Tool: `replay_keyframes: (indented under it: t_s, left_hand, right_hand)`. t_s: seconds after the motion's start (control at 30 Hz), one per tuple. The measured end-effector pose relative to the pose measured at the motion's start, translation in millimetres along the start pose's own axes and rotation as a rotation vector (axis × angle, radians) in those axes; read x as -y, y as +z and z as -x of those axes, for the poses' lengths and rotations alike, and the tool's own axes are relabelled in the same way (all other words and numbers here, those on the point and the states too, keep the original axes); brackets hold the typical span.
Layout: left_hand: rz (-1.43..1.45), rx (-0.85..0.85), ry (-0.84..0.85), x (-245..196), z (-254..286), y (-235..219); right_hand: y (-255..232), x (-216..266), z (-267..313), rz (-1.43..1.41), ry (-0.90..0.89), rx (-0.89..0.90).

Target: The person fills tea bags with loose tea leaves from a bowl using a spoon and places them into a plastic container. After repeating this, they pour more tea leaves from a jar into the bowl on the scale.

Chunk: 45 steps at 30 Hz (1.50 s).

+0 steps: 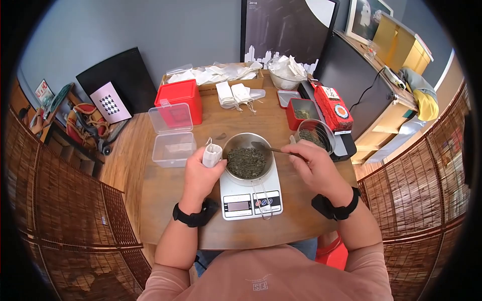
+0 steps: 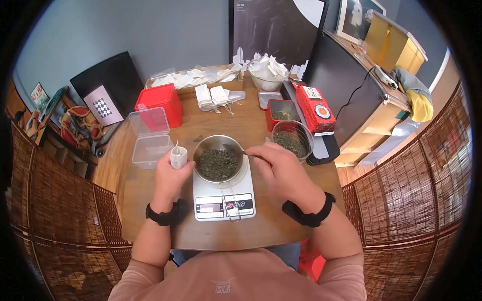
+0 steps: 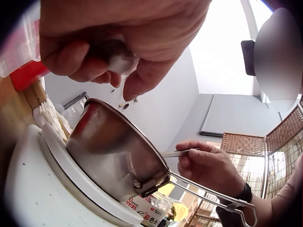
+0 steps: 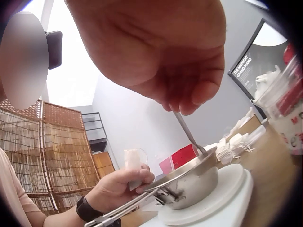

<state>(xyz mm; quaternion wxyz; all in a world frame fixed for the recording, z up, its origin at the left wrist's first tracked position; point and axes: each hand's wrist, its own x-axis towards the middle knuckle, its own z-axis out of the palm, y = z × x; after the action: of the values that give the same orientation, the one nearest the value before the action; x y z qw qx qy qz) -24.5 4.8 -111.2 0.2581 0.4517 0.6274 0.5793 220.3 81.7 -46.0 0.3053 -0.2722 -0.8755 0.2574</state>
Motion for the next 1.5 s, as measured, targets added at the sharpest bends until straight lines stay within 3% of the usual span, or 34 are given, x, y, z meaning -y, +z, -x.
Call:
replay_keyframes:
  t_s: [0.27,0.33,0.37,0.43,0.63,0.97,1.3,1.37,1.5]
  left_hand:
    - [0.102,0.010,-0.091,5,0,-3]
    - [0.127,0.000,-0.107,7,-1,-2]
    - [0.152,-0.014,-0.127,8,-1,-1]
    - [0.165,0.001,-0.132,7,-1,-2]
    - [0.049,-0.010,-0.101,4,-1,-1]
    - [0.021,-0.126,-0.058,2,-1,3]
    - [0.084,-0.104,0.045,-6,2,7]
    - [0.303,-0.028,-0.228,-7,3,3]
    - [0.473,0.073,-0.314,-14,3,-5]
  right_hand:
    - [13,-9,7,-0.090,0.103,-0.018]
    - [19,-19,10,-0.414,0.307,-0.034]
    - [22,-23,11,-0.410,0.308,-0.040]
    - [28,-30,12,-0.667,0.444,-0.089]
    - [42,-40,13,-0.950,0.571,-0.196]
    - [27,-37,15,-0.971,0.580,-0.255]
    - [20,-43,15,-1.108,0.564,-0.254]
    - [19,-42,14,-1.117,0.578,-0.254]
    - [21,-42,15,-1.132,0.589,-0.259]
